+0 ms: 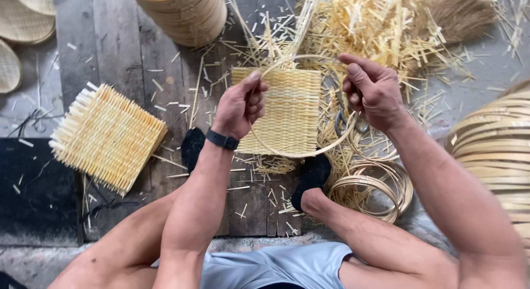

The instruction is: The person trims the edges of a woven bamboo basket using shears. They repeatedly place a bamboo mat over the basket, cut the protruding strips, and stack the finished baskets.

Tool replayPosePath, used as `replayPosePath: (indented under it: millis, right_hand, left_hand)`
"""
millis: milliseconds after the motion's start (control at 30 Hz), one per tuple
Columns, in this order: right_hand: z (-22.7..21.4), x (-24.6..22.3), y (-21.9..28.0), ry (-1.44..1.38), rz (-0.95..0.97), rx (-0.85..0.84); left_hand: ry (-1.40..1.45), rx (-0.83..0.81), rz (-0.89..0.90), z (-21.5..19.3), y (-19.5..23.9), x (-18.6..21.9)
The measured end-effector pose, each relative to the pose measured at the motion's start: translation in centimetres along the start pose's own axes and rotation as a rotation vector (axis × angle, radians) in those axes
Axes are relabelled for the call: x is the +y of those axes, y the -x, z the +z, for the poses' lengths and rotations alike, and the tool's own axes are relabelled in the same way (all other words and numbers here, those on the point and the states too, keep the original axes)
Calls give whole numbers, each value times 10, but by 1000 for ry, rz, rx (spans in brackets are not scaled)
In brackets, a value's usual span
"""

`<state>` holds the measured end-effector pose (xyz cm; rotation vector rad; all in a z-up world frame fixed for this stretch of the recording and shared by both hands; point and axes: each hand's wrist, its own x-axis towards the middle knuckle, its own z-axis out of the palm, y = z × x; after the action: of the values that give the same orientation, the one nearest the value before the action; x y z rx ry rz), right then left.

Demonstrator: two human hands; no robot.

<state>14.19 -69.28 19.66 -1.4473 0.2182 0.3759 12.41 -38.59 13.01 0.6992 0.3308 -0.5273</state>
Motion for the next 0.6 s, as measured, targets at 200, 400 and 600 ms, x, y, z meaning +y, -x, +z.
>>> replayPosePath:
  millis: [200,400,600]
  right_hand:
    - [26,15,-2,293,-93,-124]
    - [34,45,9,-69,-106,-65]
    - [28,92,6,-106,-34,-82]
  left_hand:
    - [227,139,131,-24,-4,-12]
    - [284,142,85,-46,-4,-22]
    - [338,212,79,-65,0,-18]
